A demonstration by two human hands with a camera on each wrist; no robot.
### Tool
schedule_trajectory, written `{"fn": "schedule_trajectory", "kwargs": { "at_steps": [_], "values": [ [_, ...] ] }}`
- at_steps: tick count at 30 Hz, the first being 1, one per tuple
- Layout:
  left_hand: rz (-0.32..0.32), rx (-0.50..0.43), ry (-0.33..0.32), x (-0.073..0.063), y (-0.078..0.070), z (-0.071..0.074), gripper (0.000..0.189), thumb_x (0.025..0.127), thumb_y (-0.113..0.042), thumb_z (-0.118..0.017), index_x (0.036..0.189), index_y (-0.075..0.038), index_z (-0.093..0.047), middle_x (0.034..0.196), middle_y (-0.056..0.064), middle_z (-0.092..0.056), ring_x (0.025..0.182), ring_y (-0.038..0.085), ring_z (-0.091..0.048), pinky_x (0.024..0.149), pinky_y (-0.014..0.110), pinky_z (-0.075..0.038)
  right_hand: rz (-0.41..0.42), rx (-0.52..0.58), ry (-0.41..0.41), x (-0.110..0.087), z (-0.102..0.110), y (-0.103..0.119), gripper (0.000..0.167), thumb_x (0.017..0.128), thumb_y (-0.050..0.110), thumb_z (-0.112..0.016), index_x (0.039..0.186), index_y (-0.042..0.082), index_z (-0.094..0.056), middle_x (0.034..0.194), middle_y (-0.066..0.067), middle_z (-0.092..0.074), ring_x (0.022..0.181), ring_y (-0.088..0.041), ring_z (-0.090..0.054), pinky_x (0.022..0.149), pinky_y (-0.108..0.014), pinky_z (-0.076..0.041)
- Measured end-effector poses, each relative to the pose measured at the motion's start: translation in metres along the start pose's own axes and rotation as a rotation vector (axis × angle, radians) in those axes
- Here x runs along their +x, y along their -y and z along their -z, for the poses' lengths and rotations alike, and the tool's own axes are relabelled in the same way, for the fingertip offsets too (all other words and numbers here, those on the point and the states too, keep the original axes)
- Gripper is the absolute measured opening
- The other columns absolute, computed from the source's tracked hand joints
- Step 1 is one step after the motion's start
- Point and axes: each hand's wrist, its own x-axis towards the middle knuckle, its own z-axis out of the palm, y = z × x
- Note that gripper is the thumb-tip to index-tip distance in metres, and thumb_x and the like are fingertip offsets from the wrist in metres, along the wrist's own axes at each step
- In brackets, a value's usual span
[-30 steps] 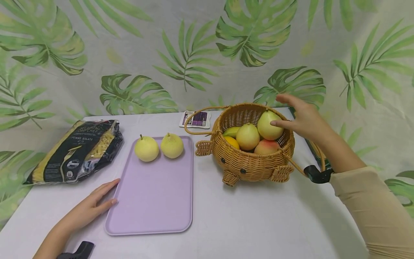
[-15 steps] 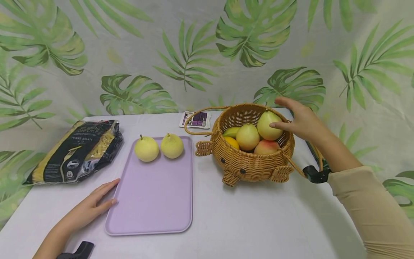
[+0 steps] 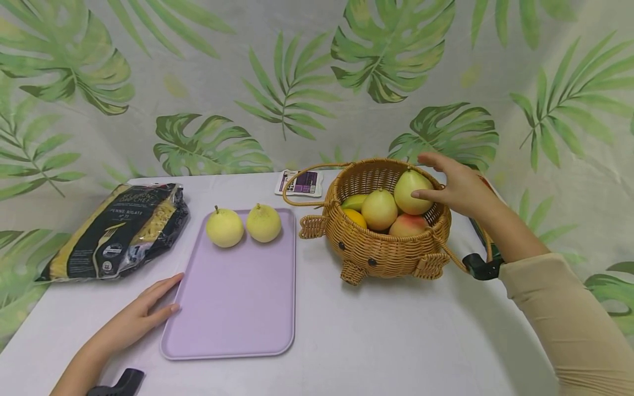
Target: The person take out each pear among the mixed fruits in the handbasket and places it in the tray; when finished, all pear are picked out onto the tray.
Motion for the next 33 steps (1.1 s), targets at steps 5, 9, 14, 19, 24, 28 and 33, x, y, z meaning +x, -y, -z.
{"fn": "schedule_trajectory", "kwargs": {
  "at_steps": [5,9,14,19,24,28,33],
  "values": [
    [-0.003,-0.006,-0.002,0.0,-0.0004,0.0001,0.061,0.089,-0.031,-0.056,0.141,-0.014,-0.03,0.139,0.016,-0.03,0.128,0.039,-0.02,0.097,0.062,-0.019,-0.008,-0.021,0.013,0.0018,-0.0012,0.0017,0.075,0.078,0.03,-0.071,0.138,0.007,-0.033,0.137,-0.02,-0.033,0.121,-0.044,-0.03,0.09,-0.062,-0.027],
    [-0.002,-0.001,-0.005,0.0001,-0.0011,0.0003,0.061,0.089,-0.031,-0.056,0.141,-0.014,-0.03,0.139,0.016,-0.03,0.128,0.039,-0.02,0.097,0.062,-0.019,-0.024,-0.017,0.031,0.0026,-0.0026,0.0027,0.075,0.078,0.03,-0.071,0.138,0.007,-0.032,0.138,-0.019,-0.033,0.121,-0.045,-0.03,0.089,-0.061,-0.03],
    [0.004,0.006,-0.004,0.0001,-0.0006,0.0003,0.061,0.089,-0.032,-0.056,0.142,-0.015,-0.03,0.139,0.017,-0.029,0.128,0.04,-0.02,0.096,0.063,-0.019,-0.037,0.0,0.046,0.0032,-0.0042,0.0027,0.075,0.078,0.031,-0.07,0.138,0.008,-0.032,0.138,-0.018,-0.033,0.121,-0.043,-0.03,0.089,-0.059,-0.032],
    [-0.005,0.006,-0.007,0.0003,-0.0006,0.0005,0.06,0.089,-0.031,-0.056,0.141,-0.015,-0.03,0.139,0.016,-0.03,0.128,0.04,-0.02,0.096,0.062,-0.019,-0.04,-0.013,0.053,0.0045,-0.0055,0.0027,0.075,0.078,0.033,-0.07,0.138,0.007,-0.032,0.137,-0.019,-0.034,0.121,-0.042,-0.031,0.089,-0.058,-0.033],
    [-0.008,0.0,-0.008,0.0003,-0.0009,0.0005,0.06,0.089,-0.031,-0.056,0.141,-0.014,-0.03,0.139,0.016,-0.03,0.128,0.04,-0.02,0.097,0.062,-0.019,-0.045,-0.018,0.057,0.006,-0.0077,0.0008,0.074,0.078,0.033,-0.07,0.136,0.004,-0.033,0.134,-0.021,-0.037,0.119,-0.041,-0.034,0.088,-0.056,-0.034],
    [-0.005,0.002,-0.008,0.0,-0.0009,0.0001,0.06,0.089,-0.031,-0.056,0.141,-0.014,-0.03,0.139,0.017,-0.03,0.128,0.04,-0.02,0.097,0.062,-0.019,-0.048,-0.038,0.062,0.0069,-0.009,-0.0012,0.075,0.078,0.035,-0.069,0.136,0.003,-0.034,0.133,-0.023,-0.038,0.117,-0.041,-0.037,0.088,-0.056,-0.034],
    [-0.003,0.004,-0.007,-0.0002,-0.0009,-0.0002,0.06,0.089,-0.031,-0.056,0.141,-0.014,-0.03,0.138,0.016,-0.031,0.128,0.04,-0.02,0.097,0.062,-0.019,-0.048,-0.081,0.061,0.0079,-0.0099,-0.002,0.076,0.078,0.038,-0.069,0.136,0.004,-0.034,0.132,-0.023,-0.039,0.113,-0.041,-0.04,0.084,-0.056,-0.036]
  ]
}}
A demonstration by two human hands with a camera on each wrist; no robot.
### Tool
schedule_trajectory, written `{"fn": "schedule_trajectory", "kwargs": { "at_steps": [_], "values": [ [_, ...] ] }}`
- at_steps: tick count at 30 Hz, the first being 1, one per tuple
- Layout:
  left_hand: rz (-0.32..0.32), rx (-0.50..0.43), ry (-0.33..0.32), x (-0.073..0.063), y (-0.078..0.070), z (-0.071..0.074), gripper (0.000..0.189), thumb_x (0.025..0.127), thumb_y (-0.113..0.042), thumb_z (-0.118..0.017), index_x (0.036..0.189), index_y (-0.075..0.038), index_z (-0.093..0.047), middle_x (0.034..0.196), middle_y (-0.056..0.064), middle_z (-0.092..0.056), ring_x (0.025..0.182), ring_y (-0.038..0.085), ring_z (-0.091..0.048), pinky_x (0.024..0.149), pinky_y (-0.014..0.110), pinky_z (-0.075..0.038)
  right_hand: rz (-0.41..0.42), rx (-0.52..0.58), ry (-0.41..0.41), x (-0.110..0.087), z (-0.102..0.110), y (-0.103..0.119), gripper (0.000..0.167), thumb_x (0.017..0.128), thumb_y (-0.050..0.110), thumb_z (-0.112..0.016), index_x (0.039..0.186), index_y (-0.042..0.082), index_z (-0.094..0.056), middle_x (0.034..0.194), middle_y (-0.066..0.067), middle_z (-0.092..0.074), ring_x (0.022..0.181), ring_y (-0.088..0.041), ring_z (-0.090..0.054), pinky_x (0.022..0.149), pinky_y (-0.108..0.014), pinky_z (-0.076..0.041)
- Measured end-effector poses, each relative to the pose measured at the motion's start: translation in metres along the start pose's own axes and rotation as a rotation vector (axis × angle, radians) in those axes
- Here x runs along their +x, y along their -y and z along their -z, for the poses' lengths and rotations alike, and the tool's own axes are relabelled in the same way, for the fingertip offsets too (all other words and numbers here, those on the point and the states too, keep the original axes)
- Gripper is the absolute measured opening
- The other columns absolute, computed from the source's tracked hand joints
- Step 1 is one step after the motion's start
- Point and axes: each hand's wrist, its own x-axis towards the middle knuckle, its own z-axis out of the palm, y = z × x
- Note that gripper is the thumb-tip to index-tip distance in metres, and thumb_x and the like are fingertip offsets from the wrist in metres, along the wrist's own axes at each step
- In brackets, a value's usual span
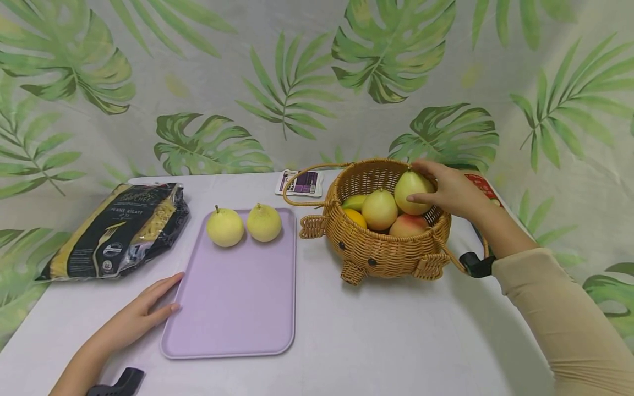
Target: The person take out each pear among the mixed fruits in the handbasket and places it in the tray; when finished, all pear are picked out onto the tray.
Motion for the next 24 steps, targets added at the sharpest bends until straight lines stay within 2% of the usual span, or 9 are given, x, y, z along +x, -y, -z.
{"fn": "schedule_trajectory", "kwargs": {
  "at_steps": [7,14,24],
  "values": [
    [0.0,0.003,0.002,0.0002,0.0005,0.0006,0.061,0.089,-0.031,-0.056,0.142,-0.015,-0.029,0.139,0.016,-0.03,0.128,0.039,-0.02,0.097,0.062,-0.019,-0.016,-0.05,0.023,0.0014,0.0002,0.0016,0.079,0.078,0.044,-0.067,0.138,0.007,-0.032,0.128,-0.025,-0.041,0.107,-0.042,-0.044,0.079,-0.056,-0.039],
    [0.005,0.003,0.004,0.0006,0.0009,0.0009,0.061,0.089,-0.031,-0.056,0.142,-0.015,-0.029,0.139,0.017,-0.03,0.128,0.04,-0.02,0.096,0.062,-0.019,-0.002,0.044,0.071,0.0052,-0.0011,0.0004,0.079,0.08,0.034,-0.068,0.139,0.001,-0.026,0.132,-0.026,-0.035,0.11,-0.041,-0.042,0.082,-0.054,-0.04],
    [-0.013,0.003,0.0,0.0005,0.0011,-0.0001,0.06,0.089,-0.03,-0.056,0.141,-0.013,-0.031,0.138,0.016,-0.032,0.128,0.039,-0.021,0.097,0.061,-0.02,0.044,0.008,0.059,0.0068,-0.0031,-0.0014,0.078,0.079,0.027,-0.07,0.138,-0.003,-0.028,0.13,-0.028,-0.033,0.112,-0.045,-0.033,0.081,-0.057,-0.038]
  ]
}}
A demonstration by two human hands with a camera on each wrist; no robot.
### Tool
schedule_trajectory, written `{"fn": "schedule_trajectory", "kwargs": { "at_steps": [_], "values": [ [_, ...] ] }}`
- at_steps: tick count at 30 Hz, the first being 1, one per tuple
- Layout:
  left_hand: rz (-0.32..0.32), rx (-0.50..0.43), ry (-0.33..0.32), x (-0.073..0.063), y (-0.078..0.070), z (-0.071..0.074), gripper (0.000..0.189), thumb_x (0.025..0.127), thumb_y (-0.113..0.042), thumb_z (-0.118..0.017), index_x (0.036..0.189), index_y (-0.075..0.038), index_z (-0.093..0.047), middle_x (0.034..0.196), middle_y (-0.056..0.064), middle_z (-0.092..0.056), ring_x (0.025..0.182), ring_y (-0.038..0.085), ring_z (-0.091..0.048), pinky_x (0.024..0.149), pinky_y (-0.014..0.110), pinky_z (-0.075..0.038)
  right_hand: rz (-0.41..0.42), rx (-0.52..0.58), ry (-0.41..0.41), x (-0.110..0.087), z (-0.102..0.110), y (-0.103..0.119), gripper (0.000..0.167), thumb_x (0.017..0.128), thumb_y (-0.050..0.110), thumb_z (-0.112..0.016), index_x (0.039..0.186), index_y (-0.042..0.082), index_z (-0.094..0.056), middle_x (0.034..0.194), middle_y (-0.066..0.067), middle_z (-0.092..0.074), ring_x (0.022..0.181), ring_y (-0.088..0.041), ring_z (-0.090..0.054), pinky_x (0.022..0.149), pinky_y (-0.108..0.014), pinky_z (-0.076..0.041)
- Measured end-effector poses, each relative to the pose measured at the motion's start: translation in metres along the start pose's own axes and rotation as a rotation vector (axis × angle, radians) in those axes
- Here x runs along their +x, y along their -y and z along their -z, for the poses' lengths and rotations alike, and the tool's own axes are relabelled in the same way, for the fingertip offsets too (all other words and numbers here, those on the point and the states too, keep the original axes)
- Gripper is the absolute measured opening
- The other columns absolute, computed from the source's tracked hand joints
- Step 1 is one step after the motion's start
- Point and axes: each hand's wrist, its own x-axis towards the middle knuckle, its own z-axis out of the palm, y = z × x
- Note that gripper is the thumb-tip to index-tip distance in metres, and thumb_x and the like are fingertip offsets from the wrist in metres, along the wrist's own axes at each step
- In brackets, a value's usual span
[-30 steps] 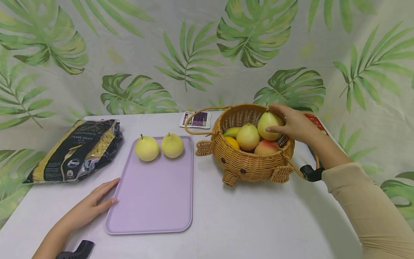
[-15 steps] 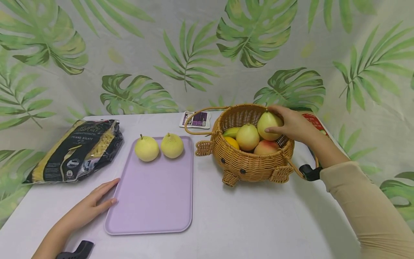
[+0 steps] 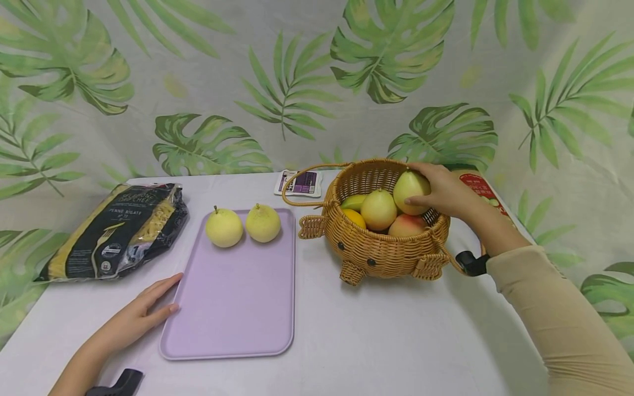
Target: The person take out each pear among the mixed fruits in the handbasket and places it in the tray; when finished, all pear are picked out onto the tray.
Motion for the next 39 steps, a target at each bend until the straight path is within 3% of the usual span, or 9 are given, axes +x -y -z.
{"fn": "schedule_trajectory", "kwargs": {
  "at_steps": [9,17,24,39],
  "values": [
    [0.003,0.004,-0.002,0.0001,0.0002,-0.0003,0.06,0.089,-0.03,-0.056,0.141,-0.012,-0.031,0.137,0.018,-0.032,0.127,0.04,-0.022,0.097,0.061,-0.02,0.034,0.044,-0.022,-0.0003,-0.002,-0.0007,0.075,0.075,0.021,-0.074,0.134,-0.003,-0.033,0.13,-0.025,-0.034,0.11,-0.04,-0.037,0.083,-0.055,-0.038],
    [0.004,0.002,0.0,-0.0004,0.0007,-0.0001,0.06,0.089,-0.03,-0.056,0.141,-0.013,-0.031,0.138,0.018,-0.032,0.128,0.04,-0.022,0.097,0.061,-0.02,0.062,-0.009,-0.018,-0.0001,-0.0031,-0.0024,0.078,0.074,0.022,-0.076,0.134,-0.005,-0.034,0.132,-0.026,-0.032,0.113,-0.042,-0.035,0.08,-0.055,-0.039],
    [0.005,0.011,0.0,-0.0003,0.0,0.0004,0.06,0.089,-0.03,-0.056,0.141,-0.013,-0.031,0.138,0.017,-0.031,0.128,0.04,-0.021,0.096,0.062,-0.02,0.038,-0.051,0.007,-0.0009,-0.0009,0.0032,0.082,0.073,0.026,-0.076,0.134,-0.007,-0.032,0.133,-0.029,-0.03,0.117,-0.046,-0.028,0.082,-0.058,-0.036],
    [0.008,0.006,-0.002,-0.0013,-0.003,0.0012,0.06,0.09,-0.031,-0.055,0.141,-0.012,-0.031,0.138,0.018,-0.031,0.128,0.04,-0.021,0.096,0.062,-0.02,0.025,-0.028,-0.043,-0.0049,-0.001,0.0073,0.08,0.071,0.031,-0.077,0.132,0.0,-0.037,0.121,-0.023,-0.045,0.098,-0.037,-0.048,0.073,-0.051,-0.042]
  ]
}}
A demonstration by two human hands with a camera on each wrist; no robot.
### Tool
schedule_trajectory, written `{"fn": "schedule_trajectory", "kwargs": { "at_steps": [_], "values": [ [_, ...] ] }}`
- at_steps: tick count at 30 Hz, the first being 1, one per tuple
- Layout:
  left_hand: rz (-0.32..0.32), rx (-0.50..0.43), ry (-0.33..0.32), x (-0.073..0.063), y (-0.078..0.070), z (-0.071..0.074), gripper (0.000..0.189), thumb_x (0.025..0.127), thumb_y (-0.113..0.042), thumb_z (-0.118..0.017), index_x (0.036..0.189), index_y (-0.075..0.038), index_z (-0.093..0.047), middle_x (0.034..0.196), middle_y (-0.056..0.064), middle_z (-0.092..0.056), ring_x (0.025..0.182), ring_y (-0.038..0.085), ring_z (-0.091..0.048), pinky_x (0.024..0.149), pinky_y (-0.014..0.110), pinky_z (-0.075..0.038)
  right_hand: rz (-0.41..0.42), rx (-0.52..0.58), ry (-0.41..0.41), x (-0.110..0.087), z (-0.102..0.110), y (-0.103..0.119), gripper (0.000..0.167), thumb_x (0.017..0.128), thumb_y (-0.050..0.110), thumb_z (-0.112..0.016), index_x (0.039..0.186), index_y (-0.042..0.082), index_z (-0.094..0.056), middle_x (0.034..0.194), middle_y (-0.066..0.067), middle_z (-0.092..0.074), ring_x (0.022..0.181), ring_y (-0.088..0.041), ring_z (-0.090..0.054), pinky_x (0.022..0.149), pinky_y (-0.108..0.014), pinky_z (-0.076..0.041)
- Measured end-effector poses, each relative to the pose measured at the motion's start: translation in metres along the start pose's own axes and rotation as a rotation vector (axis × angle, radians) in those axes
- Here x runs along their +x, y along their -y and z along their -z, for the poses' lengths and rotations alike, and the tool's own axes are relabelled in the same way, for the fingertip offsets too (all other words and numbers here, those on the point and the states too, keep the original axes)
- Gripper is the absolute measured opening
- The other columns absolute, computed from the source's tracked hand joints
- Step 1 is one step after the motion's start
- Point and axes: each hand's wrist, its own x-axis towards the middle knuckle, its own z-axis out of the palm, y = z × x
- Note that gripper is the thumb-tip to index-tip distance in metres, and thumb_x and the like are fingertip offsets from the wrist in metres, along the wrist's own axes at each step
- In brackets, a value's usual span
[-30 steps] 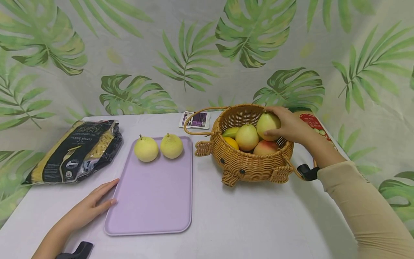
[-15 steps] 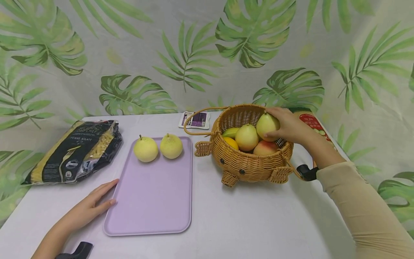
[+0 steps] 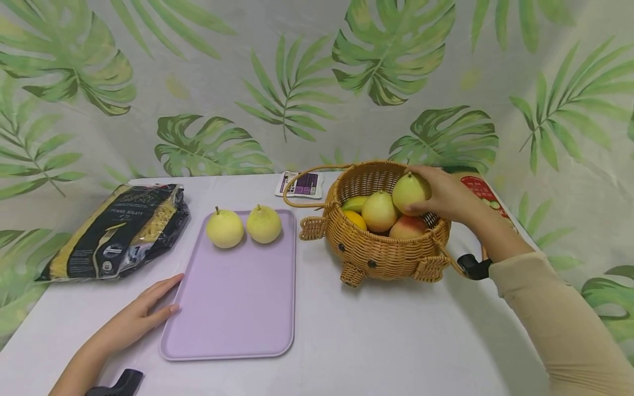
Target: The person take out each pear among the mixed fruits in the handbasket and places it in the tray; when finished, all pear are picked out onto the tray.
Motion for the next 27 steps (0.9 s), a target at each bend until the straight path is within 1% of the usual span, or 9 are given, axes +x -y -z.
{"fn": "schedule_trajectory", "kwargs": {
  "at_steps": [4,9,13,16,18,21,23,25,27],
  "values": [
    [0.002,0.002,-0.002,0.0,0.0,-0.001,0.06,0.089,-0.031,-0.056,0.141,-0.012,-0.031,0.138,0.018,-0.031,0.128,0.04,-0.022,0.097,0.061,-0.02,-0.004,-0.023,-0.034,-0.004,0.003,0.005,0.079,0.071,0.032,-0.076,0.133,0.004,-0.037,0.121,-0.023,-0.046,0.095,-0.037,-0.051,0.069,-0.051,-0.044],
    [0.002,-0.002,0.0,0.0,0.001,-0.002,0.06,0.089,-0.031,-0.056,0.141,-0.013,-0.031,0.138,0.018,-0.031,0.127,0.04,-0.021,0.096,0.062,-0.02,0.009,0.0,-0.093,-0.007,0.008,0.01,0.075,0.07,0.027,-0.078,0.132,0.009,-0.039,0.121,-0.022,-0.046,0.095,-0.038,-0.05,0.067,-0.051,-0.045],
    [-0.001,0.0,0.0,0.0,0.003,-0.002,0.06,0.089,-0.031,-0.056,0.141,-0.014,-0.031,0.138,0.018,-0.031,0.127,0.04,-0.022,0.096,0.062,-0.02,0.028,0.108,-0.12,-0.011,0.014,0.02,0.075,0.071,0.019,-0.078,0.134,0.012,-0.038,0.127,-0.021,-0.038,0.1,-0.047,-0.048,0.07,-0.056,-0.046],
    [-0.003,0.004,-0.003,0.001,0.003,-0.001,0.06,0.089,-0.031,-0.056,0.141,-0.014,-0.031,0.138,0.017,-0.031,0.127,0.04,-0.022,0.096,0.062,-0.02,0.039,0.173,-0.139,-0.014,0.019,0.034,0.075,0.072,0.016,-0.077,0.135,0.016,-0.037,0.131,-0.019,-0.035,0.099,-0.051,-0.048,0.072,-0.056,-0.047],
    [-0.003,0.009,-0.006,0.001,0.004,-0.001,0.06,0.089,-0.031,-0.056,0.141,-0.015,-0.031,0.138,0.018,-0.031,0.127,0.04,-0.022,0.096,0.062,-0.02,0.06,0.182,-0.167,-0.016,0.019,0.046,0.076,0.071,0.015,-0.078,0.135,0.018,-0.038,0.132,-0.017,-0.035,0.1,-0.049,-0.049,0.072,-0.051,-0.049],
    [-0.001,0.011,-0.006,0.001,0.005,-0.001,0.06,0.089,-0.031,-0.056,0.141,-0.016,-0.031,0.139,0.018,-0.03,0.127,0.041,-0.021,0.096,0.062,-0.02,0.107,0.215,-0.208,-0.019,0.015,0.064,0.076,0.07,0.01,-0.078,0.134,0.019,-0.039,0.132,-0.01,-0.036,0.1,-0.039,-0.051,0.069,-0.032,-0.053],
    [-0.002,0.008,-0.005,0.001,0.005,-0.001,0.06,0.089,-0.031,-0.056,0.141,-0.016,-0.03,0.139,0.018,-0.03,0.127,0.041,-0.021,0.096,0.062,-0.019,0.164,0.246,-0.245,-0.021,0.009,0.076,0.076,0.068,0.005,-0.078,0.133,0.017,-0.041,0.131,-0.007,-0.037,0.098,-0.029,-0.05,0.066,-0.02,-0.05],
    [-0.004,0.007,-0.005,0.001,0.005,-0.001,0.06,0.089,-0.031,-0.056,0.141,-0.016,-0.03,0.139,0.018,-0.031,0.127,0.041,-0.021,0.096,0.062,-0.019,0.226,0.281,-0.272,-0.022,0.001,0.088,0.078,0.066,0.0,-0.078,0.133,0.015,-0.042,0.13,-0.004,-0.038,0.098,-0.021,-0.049,0.067,-0.014,-0.046],
    [-0.006,0.008,-0.005,0.001,0.006,-0.001,0.06,0.089,-0.031,-0.056,0.141,-0.016,-0.03,0.139,0.017,-0.031,0.127,0.04,-0.021,0.097,0.062,-0.02,0.284,0.293,-0.301,-0.022,-0.008,0.101,0.08,0.063,-0.002,-0.079,0.133,0.014,-0.043,0.129,-0.002,-0.04,0.096,-0.015,-0.047,0.071,-0.014,-0.045]
  ]
}}
